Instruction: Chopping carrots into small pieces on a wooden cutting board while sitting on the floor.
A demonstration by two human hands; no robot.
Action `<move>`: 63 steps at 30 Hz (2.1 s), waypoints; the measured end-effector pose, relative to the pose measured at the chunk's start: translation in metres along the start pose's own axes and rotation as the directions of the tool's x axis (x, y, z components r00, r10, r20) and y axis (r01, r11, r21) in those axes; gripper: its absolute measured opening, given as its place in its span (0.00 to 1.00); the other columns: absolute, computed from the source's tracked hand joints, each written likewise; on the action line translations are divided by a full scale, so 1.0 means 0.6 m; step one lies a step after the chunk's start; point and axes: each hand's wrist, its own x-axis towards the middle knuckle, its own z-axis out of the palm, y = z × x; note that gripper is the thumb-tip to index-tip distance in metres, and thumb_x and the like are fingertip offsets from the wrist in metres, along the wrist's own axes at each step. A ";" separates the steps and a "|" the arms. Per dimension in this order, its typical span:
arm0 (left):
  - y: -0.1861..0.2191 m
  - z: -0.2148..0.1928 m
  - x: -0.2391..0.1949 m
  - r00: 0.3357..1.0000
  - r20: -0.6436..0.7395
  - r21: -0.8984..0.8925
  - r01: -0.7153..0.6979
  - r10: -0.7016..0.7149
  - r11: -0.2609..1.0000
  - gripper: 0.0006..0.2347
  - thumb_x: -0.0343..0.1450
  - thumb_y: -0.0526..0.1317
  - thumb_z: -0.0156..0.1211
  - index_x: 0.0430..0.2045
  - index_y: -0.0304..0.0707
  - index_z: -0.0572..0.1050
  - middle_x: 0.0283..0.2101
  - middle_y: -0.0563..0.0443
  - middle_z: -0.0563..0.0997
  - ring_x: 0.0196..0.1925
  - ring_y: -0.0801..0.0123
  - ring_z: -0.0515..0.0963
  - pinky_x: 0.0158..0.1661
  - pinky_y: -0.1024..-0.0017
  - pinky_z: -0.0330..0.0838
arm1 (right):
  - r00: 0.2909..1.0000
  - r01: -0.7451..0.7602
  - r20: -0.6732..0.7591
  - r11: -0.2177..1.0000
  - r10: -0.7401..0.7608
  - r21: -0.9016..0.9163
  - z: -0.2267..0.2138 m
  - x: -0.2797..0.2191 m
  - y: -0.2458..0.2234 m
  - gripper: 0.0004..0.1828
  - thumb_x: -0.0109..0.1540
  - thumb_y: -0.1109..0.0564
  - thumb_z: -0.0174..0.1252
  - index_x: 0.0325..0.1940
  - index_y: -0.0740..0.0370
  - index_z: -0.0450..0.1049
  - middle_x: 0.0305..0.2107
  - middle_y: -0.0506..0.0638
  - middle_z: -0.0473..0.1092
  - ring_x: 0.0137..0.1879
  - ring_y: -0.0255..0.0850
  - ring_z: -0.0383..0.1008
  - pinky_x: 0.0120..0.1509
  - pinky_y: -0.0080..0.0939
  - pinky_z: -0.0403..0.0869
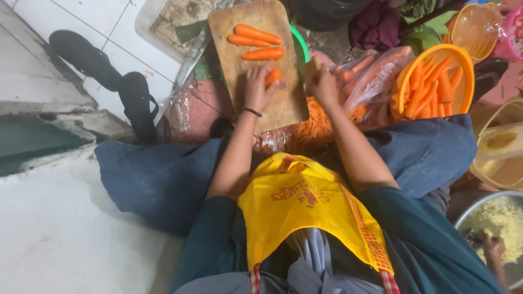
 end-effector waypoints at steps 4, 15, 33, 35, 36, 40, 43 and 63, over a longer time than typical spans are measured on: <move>0.013 -0.066 0.011 0.941 0.107 -0.257 0.339 -0.322 0.905 0.25 0.68 0.35 0.65 0.62 0.49 0.69 0.52 0.47 0.74 0.45 0.54 0.78 0.49 0.61 0.76 | 0.992 -0.045 0.109 0.982 0.066 -0.186 -0.072 -0.003 0.037 0.13 0.69 0.56 0.55 0.53 0.67 0.68 0.43 0.70 0.72 0.48 0.68 0.75 0.50 0.63 0.73; -0.034 -0.028 -0.049 0.982 0.002 0.213 0.184 -0.188 0.960 0.18 0.61 0.33 0.71 0.44 0.48 0.78 0.47 0.44 0.77 0.52 0.45 0.74 0.53 0.56 0.71 | 0.958 0.247 0.159 0.968 -0.237 -0.044 -0.003 -0.025 -0.154 0.15 0.66 0.55 0.54 0.50 0.70 0.68 0.36 0.73 0.74 0.43 0.67 0.76 0.47 0.63 0.74; -0.084 0.017 -0.040 0.962 -0.055 0.234 0.273 -0.268 0.933 0.17 0.59 0.28 0.69 0.41 0.39 0.76 0.44 0.39 0.79 0.50 0.41 0.76 0.53 0.53 0.71 | 0.878 0.469 0.153 0.879 -0.453 -0.089 0.182 0.044 -0.110 0.13 0.60 0.66 0.53 0.47 0.70 0.63 0.40 0.75 0.72 0.45 0.71 0.75 0.48 0.64 0.74; -0.067 0.024 -0.047 0.954 -0.118 0.346 0.301 -0.277 0.888 0.16 0.59 0.29 0.71 0.38 0.40 0.77 0.44 0.39 0.79 0.50 0.41 0.76 0.50 0.53 0.70 | 0.892 0.428 0.204 0.899 -0.404 -0.093 0.147 0.039 -0.136 0.13 0.61 0.64 0.54 0.48 0.70 0.62 0.39 0.75 0.73 0.45 0.71 0.75 0.48 0.64 0.73; -0.058 0.030 -0.046 0.946 -0.169 0.450 0.324 -0.276 0.832 0.15 0.58 0.30 0.72 0.36 0.42 0.78 0.44 0.38 0.78 0.50 0.40 0.75 0.47 0.52 0.69 | 0.907 0.374 0.249 0.922 -0.341 -0.100 0.126 0.037 -0.147 0.13 0.62 0.62 0.54 0.48 0.69 0.62 0.37 0.75 0.73 0.45 0.71 0.75 0.47 0.65 0.73; -0.064 0.016 -0.059 0.988 -0.053 0.056 0.151 -0.148 0.987 0.20 0.56 0.28 0.72 0.42 0.37 0.77 0.45 0.38 0.77 0.48 0.43 0.77 0.50 0.56 0.72 | 0.921 0.315 0.272 0.944 -0.279 -0.099 0.093 0.012 -0.132 0.16 0.64 0.57 0.56 0.50 0.69 0.61 0.34 0.74 0.74 0.43 0.71 0.75 0.47 0.66 0.72; -0.046 0.018 -0.058 0.921 0.085 -0.177 0.389 -0.379 0.904 0.17 0.63 0.28 0.69 0.45 0.38 0.76 0.46 0.44 0.78 0.38 0.57 0.81 0.43 0.67 0.77 | 0.926 0.326 0.227 0.942 -0.301 -0.081 0.093 -0.010 -0.114 0.19 0.62 0.58 0.57 0.51 0.69 0.60 0.33 0.73 0.74 0.42 0.71 0.75 0.45 0.66 0.72; -0.073 0.077 -0.079 0.834 -0.068 -0.515 0.441 -0.548 0.735 0.02 0.69 0.26 0.62 0.29 0.32 0.78 0.29 0.50 0.86 0.32 0.74 0.85 0.37 0.76 0.78 | 0.929 0.366 0.027 0.907 -0.368 -0.209 0.019 -0.127 -0.224 0.12 0.67 0.57 0.55 0.53 0.65 0.68 0.40 0.67 0.75 0.37 0.66 0.77 0.38 0.62 0.74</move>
